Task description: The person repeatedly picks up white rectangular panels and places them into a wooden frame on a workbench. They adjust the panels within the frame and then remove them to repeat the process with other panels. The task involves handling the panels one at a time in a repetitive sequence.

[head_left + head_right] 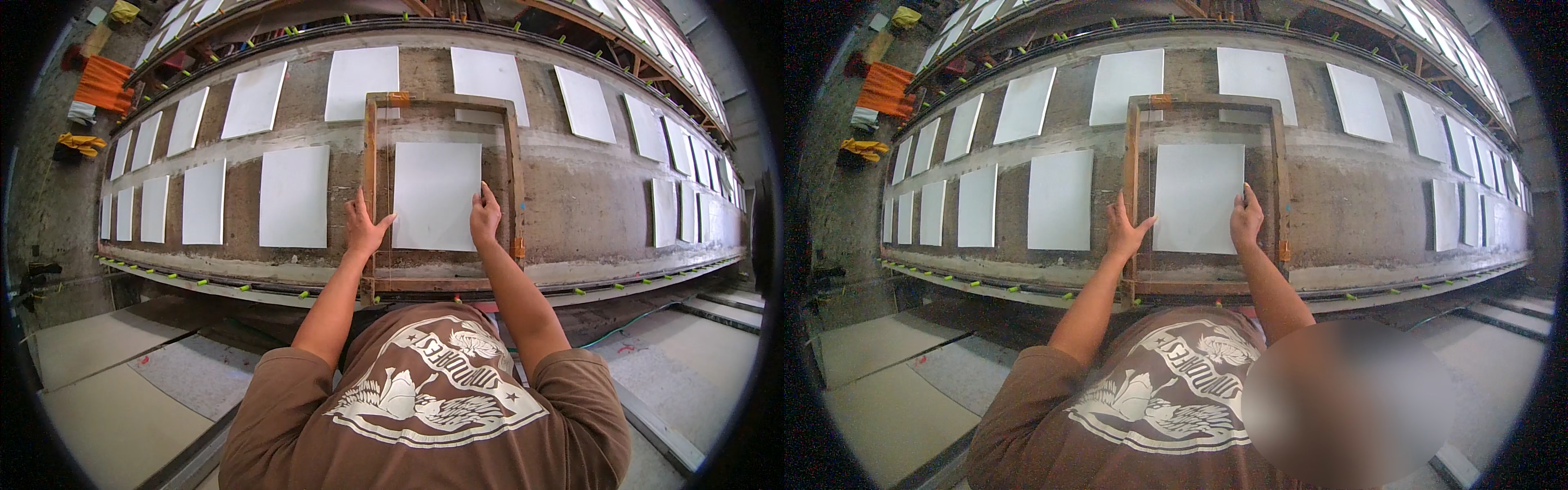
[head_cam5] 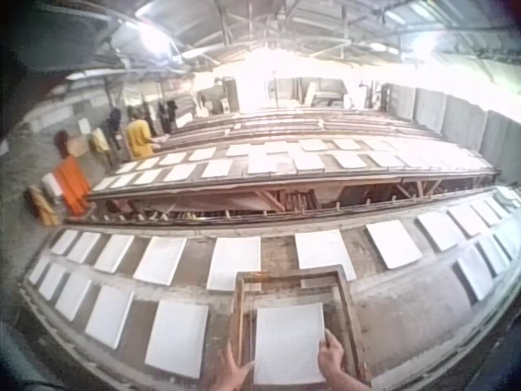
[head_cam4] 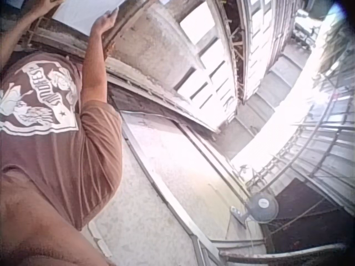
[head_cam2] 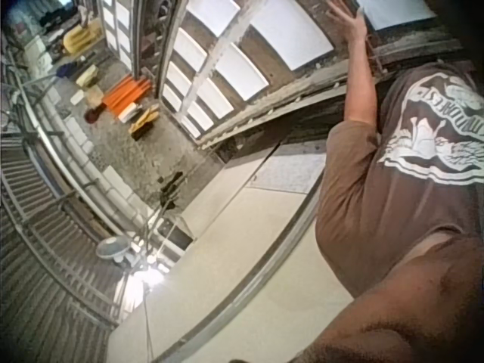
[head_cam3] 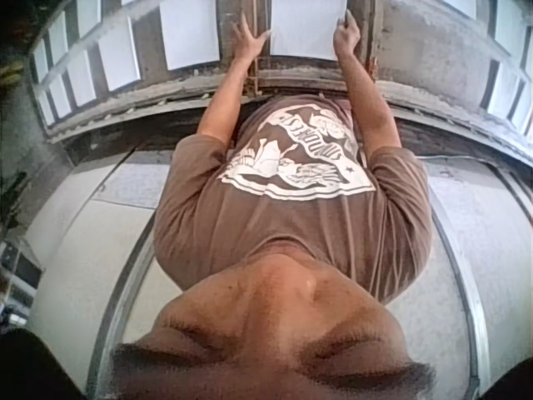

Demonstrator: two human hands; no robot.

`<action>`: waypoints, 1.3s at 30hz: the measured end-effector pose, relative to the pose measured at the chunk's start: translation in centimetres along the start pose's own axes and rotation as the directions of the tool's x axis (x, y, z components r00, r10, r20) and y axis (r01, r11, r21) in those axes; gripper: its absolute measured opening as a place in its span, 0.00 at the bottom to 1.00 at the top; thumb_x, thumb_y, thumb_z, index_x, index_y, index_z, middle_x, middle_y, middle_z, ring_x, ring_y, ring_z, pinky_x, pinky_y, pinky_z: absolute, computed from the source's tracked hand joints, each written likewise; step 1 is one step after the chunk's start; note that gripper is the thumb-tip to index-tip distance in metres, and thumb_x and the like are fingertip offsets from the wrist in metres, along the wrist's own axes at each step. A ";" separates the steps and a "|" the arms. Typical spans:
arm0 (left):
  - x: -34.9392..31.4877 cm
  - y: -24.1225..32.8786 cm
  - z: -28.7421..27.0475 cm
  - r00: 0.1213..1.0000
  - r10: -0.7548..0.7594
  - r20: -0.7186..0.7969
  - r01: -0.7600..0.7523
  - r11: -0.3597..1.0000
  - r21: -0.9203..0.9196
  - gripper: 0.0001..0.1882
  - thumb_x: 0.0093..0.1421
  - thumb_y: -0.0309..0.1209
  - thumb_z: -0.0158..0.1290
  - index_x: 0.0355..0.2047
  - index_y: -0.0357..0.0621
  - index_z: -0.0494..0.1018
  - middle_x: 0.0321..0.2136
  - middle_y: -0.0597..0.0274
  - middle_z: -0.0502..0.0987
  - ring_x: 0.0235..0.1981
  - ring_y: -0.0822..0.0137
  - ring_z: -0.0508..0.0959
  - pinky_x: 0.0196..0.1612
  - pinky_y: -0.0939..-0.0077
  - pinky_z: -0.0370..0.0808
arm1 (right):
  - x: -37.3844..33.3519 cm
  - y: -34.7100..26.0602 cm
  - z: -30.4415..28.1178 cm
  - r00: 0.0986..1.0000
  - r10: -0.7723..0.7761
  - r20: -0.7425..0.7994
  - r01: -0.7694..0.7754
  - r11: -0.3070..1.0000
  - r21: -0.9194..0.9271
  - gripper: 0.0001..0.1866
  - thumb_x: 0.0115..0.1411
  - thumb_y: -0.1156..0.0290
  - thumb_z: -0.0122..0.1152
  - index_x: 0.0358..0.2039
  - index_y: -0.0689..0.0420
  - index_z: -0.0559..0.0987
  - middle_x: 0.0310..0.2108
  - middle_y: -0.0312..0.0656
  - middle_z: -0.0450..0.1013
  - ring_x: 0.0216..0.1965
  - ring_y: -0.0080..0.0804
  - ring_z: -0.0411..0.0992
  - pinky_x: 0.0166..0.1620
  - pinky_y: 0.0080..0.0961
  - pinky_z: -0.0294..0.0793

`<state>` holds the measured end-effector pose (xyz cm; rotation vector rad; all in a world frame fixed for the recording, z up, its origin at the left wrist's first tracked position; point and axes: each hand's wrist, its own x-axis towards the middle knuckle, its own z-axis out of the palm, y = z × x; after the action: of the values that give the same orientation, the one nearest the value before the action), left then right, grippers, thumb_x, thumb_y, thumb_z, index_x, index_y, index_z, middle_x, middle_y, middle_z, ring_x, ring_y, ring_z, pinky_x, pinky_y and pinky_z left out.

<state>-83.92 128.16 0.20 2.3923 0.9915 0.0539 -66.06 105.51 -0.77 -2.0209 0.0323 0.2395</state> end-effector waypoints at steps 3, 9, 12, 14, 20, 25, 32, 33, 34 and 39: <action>0.1 0.3 -0.5 1.000 0.003 0.029 -0.002 0.999 -0.040 0.59 0.56 0.58 0.65 0.75 0.52 0.40 0.58 0.47 0.59 0.56 0.46 0.70 0.53 0.49 0.75 | -0.1 -0.1 -0.1 1.000 0.023 0.009 -0.023 0.999 0.032 0.23 0.69 0.74 0.56 0.64 0.61 0.72 0.59 0.55 0.74 0.60 0.46 0.73 0.63 0.36 0.69; 0.1 -0.2 0.2 0.999 0.032 -0.011 -0.032 0.999 0.025 0.60 0.56 0.58 0.64 0.75 0.49 0.39 0.58 0.46 0.58 0.57 0.47 0.69 0.54 0.49 0.75 | -0.1 0.7 0.3 1.000 0.023 0.016 -0.024 0.999 0.042 0.23 0.68 0.74 0.56 0.63 0.61 0.73 0.58 0.53 0.75 0.59 0.43 0.74 0.62 0.34 0.69; 0.1 -0.1 0.0 1.000 0.011 0.011 -0.011 0.999 0.032 0.60 0.56 0.58 0.64 0.75 0.49 0.39 0.58 0.47 0.58 0.57 0.47 0.69 0.53 0.50 0.76 | -0.3 0.2 0.4 0.998 0.052 0.020 -0.053 0.997 0.049 0.23 0.68 0.74 0.57 0.63 0.61 0.73 0.58 0.53 0.75 0.58 0.43 0.74 0.61 0.34 0.70; 0.1 0.1 -0.2 1.000 0.009 0.022 -0.010 1.000 0.025 0.60 0.57 0.58 0.64 0.75 0.49 0.39 0.58 0.47 0.58 0.57 0.48 0.69 0.53 0.51 0.76 | -0.6 -0.7 0.0 0.992 0.114 0.049 -0.115 0.993 0.014 0.23 0.68 0.74 0.57 0.63 0.60 0.73 0.58 0.54 0.75 0.59 0.43 0.74 0.61 0.34 0.70; 0.1 0.2 -0.3 1.000 0.011 0.020 -0.012 0.998 0.055 0.59 0.57 0.58 0.64 0.75 0.50 0.39 0.58 0.48 0.58 0.57 0.49 0.70 0.53 0.53 0.77 | -1.0 -0.9 0.1 0.998 0.049 0.039 -0.050 0.998 0.035 0.23 0.68 0.74 0.56 0.64 0.61 0.72 0.57 0.55 0.75 0.58 0.44 0.75 0.60 0.36 0.71; 0.1 0.1 -0.2 1.000 0.017 0.008 -0.017 0.998 0.062 0.60 0.56 0.57 0.65 0.75 0.49 0.39 0.58 0.47 0.58 0.56 0.49 0.70 0.53 0.53 0.78 | -0.9 -0.2 0.5 1.000 -0.026 0.003 0.026 1.000 -0.011 0.23 0.69 0.74 0.56 0.64 0.60 0.73 0.57 0.56 0.75 0.59 0.47 0.74 0.60 0.37 0.71; 0.2 -0.1 0.1 1.000 0.009 0.011 -0.009 1.000 0.027 0.60 0.55 0.55 0.67 0.75 0.49 0.40 0.58 0.47 0.58 0.57 0.48 0.70 0.53 0.52 0.77 | -0.8 0.1 0.6 0.984 -0.177 -0.016 0.161 0.924 -0.347 0.23 0.66 0.72 0.60 0.62 0.57 0.75 0.44 0.53 0.75 0.48 0.52 0.74 0.53 0.42 0.72; 0.1 -0.2 0.2 1.000 0.007 0.010 -0.008 0.999 0.037 0.60 0.55 0.55 0.67 0.75 0.49 0.40 0.58 0.47 0.58 0.57 0.48 0.69 0.53 0.52 0.77 | -0.7 0.2 0.6 0.985 -0.172 -0.021 0.155 0.931 -0.330 0.23 0.66 0.72 0.60 0.61 0.57 0.75 0.43 0.52 0.74 0.47 0.51 0.73 0.52 0.42 0.72; 0.1 -0.3 0.2 1.000 0.021 0.003 -0.021 0.999 0.033 0.60 0.55 0.55 0.67 0.75 0.48 0.40 0.58 0.47 0.58 0.57 0.48 0.69 0.53 0.52 0.77 | -0.6 0.3 0.7 0.986 -0.166 -0.027 0.150 0.938 -0.312 0.23 0.65 0.72 0.60 0.61 0.56 0.75 0.41 0.51 0.73 0.45 0.50 0.72 0.51 0.42 0.72; 0.2 0.0 -0.2 0.999 0.026 0.023 -0.026 1.000 0.011 0.60 0.55 0.55 0.66 0.75 0.48 0.40 0.58 0.48 0.59 0.58 0.48 0.68 0.52 0.52 0.77 | -0.4 0.8 0.6 0.990 -0.141 -0.022 0.129 0.953 -0.275 0.24 0.65 0.70 0.61 0.62 0.56 0.75 0.41 0.51 0.72 0.44 0.50 0.72 0.50 0.42 0.72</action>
<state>-83.84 128.37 0.34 2.4108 0.9526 0.0309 -66.66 105.69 -1.68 -2.2924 -0.1194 0.1192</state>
